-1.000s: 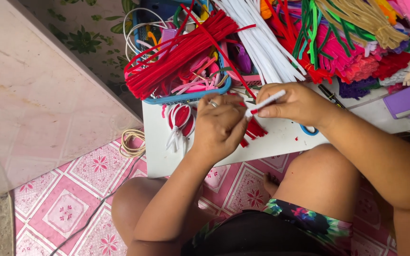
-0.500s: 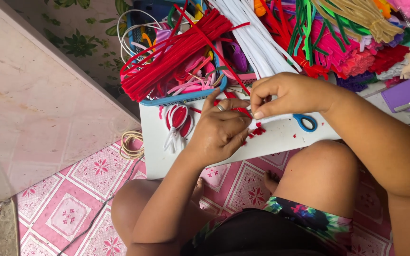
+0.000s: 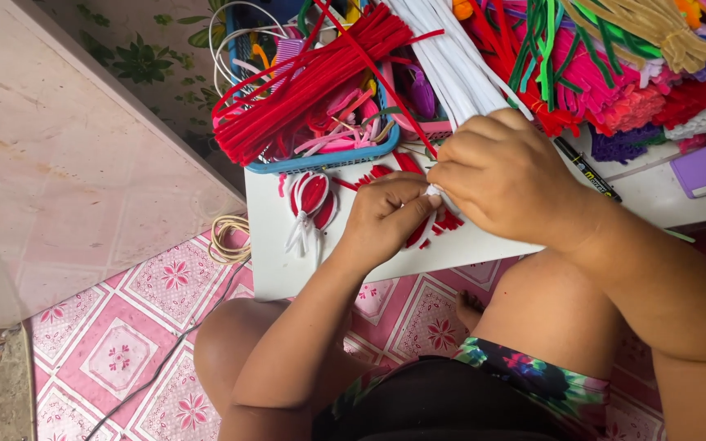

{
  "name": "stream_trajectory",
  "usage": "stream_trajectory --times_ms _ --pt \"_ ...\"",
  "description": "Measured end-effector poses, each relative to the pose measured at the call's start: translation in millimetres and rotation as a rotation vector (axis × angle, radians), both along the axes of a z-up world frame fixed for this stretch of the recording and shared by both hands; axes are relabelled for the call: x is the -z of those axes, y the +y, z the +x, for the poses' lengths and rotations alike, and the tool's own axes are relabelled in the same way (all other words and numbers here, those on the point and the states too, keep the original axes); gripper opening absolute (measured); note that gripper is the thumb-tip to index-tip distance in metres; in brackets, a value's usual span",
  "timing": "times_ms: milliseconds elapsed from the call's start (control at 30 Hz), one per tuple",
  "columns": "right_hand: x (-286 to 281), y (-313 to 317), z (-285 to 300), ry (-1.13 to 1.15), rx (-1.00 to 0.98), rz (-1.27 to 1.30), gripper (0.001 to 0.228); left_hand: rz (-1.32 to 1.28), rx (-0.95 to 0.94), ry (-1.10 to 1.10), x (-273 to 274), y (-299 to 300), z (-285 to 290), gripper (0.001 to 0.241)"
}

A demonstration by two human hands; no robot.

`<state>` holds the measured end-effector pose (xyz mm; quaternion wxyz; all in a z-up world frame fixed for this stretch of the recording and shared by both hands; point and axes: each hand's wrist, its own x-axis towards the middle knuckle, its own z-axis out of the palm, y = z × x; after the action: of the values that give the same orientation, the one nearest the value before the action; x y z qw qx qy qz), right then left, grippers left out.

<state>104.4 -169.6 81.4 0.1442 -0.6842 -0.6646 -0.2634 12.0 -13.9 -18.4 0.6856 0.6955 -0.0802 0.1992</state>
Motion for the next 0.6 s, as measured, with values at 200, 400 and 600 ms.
stream_trajectory --times_ms 200,400,600 --pt "-2.3 -0.3 17.8 0.368 -0.074 -0.117 0.008 -0.160 0.210 0.045 -24.7 4.0 -15.6 0.014" --pt "-11.7 -8.7 9.9 0.313 -0.115 -0.136 0.011 -0.249 0.299 0.075 -32.8 8.5 -19.3 0.013" --pt "1.1 -15.1 21.6 0.447 0.006 -0.347 0.012 0.449 -0.073 -0.250 -7.5 13.3 -8.0 0.018"
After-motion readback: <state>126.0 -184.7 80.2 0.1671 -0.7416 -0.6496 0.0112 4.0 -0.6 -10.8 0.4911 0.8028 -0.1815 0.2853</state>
